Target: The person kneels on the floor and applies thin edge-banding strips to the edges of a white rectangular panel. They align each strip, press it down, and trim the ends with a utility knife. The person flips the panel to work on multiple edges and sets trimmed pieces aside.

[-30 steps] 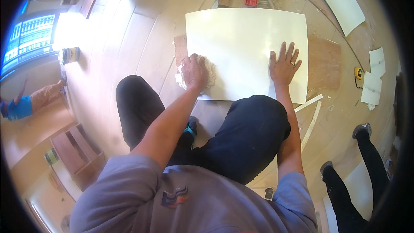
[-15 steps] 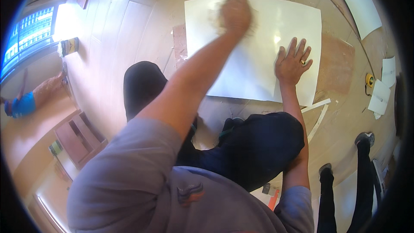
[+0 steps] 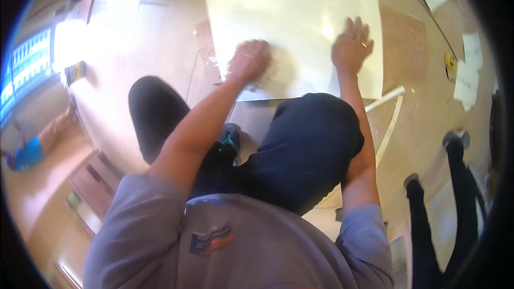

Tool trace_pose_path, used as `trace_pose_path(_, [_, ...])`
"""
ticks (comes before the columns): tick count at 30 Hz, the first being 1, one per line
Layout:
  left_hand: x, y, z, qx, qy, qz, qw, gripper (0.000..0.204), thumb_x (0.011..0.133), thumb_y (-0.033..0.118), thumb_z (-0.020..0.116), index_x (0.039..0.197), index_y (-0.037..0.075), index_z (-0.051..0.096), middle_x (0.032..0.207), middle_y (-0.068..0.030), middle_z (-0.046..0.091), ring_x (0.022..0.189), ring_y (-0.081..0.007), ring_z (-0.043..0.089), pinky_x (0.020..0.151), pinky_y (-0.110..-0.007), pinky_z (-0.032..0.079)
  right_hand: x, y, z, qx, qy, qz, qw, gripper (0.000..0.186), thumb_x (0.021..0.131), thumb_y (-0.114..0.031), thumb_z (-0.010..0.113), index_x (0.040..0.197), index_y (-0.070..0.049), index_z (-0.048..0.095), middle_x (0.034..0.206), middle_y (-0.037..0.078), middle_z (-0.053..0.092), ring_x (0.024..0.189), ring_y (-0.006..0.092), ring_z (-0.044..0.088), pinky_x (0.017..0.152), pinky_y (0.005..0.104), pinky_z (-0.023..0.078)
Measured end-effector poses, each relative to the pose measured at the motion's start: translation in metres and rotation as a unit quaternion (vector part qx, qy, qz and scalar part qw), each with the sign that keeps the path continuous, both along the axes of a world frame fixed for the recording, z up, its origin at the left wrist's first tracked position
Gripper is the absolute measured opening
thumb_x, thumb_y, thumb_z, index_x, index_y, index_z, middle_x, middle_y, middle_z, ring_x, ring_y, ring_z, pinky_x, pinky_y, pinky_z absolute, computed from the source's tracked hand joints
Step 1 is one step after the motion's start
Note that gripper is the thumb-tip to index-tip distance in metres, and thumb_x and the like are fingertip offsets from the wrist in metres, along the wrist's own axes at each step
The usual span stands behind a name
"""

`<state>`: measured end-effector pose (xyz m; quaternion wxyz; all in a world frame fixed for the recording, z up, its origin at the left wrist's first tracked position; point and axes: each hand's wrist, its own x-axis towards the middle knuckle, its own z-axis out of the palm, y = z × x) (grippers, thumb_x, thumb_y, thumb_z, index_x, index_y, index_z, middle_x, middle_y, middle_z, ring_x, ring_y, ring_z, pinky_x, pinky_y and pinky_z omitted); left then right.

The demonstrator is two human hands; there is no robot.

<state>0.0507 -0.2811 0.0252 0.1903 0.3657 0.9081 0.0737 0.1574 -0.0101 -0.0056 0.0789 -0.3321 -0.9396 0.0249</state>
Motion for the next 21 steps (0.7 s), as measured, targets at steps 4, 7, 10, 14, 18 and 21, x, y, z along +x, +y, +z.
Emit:
trace_pose_path(4, [-0.017, 0.005, 0.014, 0.086, 0.028, 0.119, 0.989, 0.031, 0.093, 0.028, 0.056, 0.115, 0.005, 0.060, 0.107, -0.0217, 0.063, 0.106, -0.0395, 0.057, 0.094, -0.051, 0.044, -0.001, 0.002, -0.005, 0.007, 0.010, 0.008, 1.000, 0.050, 0.094, -0.027, 0.056, 0.144, -0.022, 0.051, 0.158, 0.003, 0.038, 0.149, 0.0295, 0.029, 0.118, 0.0612, 0.020])
trace_pose_path(7, [0.000, -0.020, 0.018, 0.074, 0.035, -0.014, 0.997, 0.042, 0.089, 0.036, 0.064, 0.120, 0.008, 0.059, 0.121, -0.0181, 0.055, 0.117, -0.0386, 0.049, 0.098, -0.052, 0.040, 0.029, 0.020, -0.004, -0.026, 0.063, 0.010, 0.998, 0.050, 0.093, -0.034, 0.060, 0.141, -0.020, 0.054, 0.156, 0.006, 0.040, 0.146, 0.0298, 0.032, 0.116, 0.0600, 0.022])
trace_pose_path(10, [0.007, -0.055, 0.038, 0.025, -0.028, -0.105, 0.994, 0.048, 0.085, 0.042, 0.069, 0.119, 0.011, 0.058, 0.121, -0.0154, 0.052, 0.117, -0.0371, 0.047, 0.096, -0.051, 0.040, 0.094, 0.052, 0.007, -0.092, 0.047, -0.116, 0.988, 0.062, 0.087, -0.042, 0.071, 0.139, -0.013, 0.055, 0.155, 0.012, 0.039, 0.144, 0.0271, 0.034, 0.111, 0.0604, 0.024])
trace_pose_path(14, [0.005, -0.069, 0.018, -0.039, 0.001, -0.214, 0.976, 0.039, 0.085, 0.040, 0.067, 0.110, 0.012, 0.059, 0.114, -0.0131, 0.054, 0.114, -0.0354, 0.050, 0.094, -0.050, 0.041, 0.142, 0.074, 0.018, -0.319, 0.087, -0.240, 0.913, 0.059, 0.080, -0.043, 0.079, 0.124, -0.006, 0.065, 0.122, 0.016, 0.065, 0.116, 0.0248, 0.060, 0.096, 0.0444, 0.045])
trace_pose_path(18, [0.032, -0.020, 0.028, 0.026, -0.017, -0.269, 0.963, 0.032, 0.085, 0.037, 0.067, 0.103, 0.011, 0.060, 0.108, -0.0106, 0.057, 0.109, -0.0341, 0.053, 0.091, -0.049, 0.042, 0.157, 0.082, 0.011, -0.488, 0.175, -0.234, 0.823, 0.042, 0.079, -0.035, 0.083, 0.099, 0.000, 0.070, 0.091, 0.012, 0.072, 0.082, 0.0188, 0.067, 0.073, 0.0294, 0.050])
trace_pose_path(21, [0.059, 0.039, 0.034, 0.052, -0.023, -0.292, 0.955, 0.030, 0.085, 0.034, 0.067, 0.102, 0.011, 0.061, 0.105, -0.0103, 0.058, 0.107, -0.0341, 0.054, 0.089, -0.050, 0.043, 0.158, 0.081, -0.012, -0.497, 0.258, -0.244, 0.792, 0.039, 0.085, -0.033, 0.077, 0.101, 0.003, 0.071, 0.086, 0.009, 0.071, 0.075, 0.0159, 0.065, 0.069, 0.0306, 0.050])
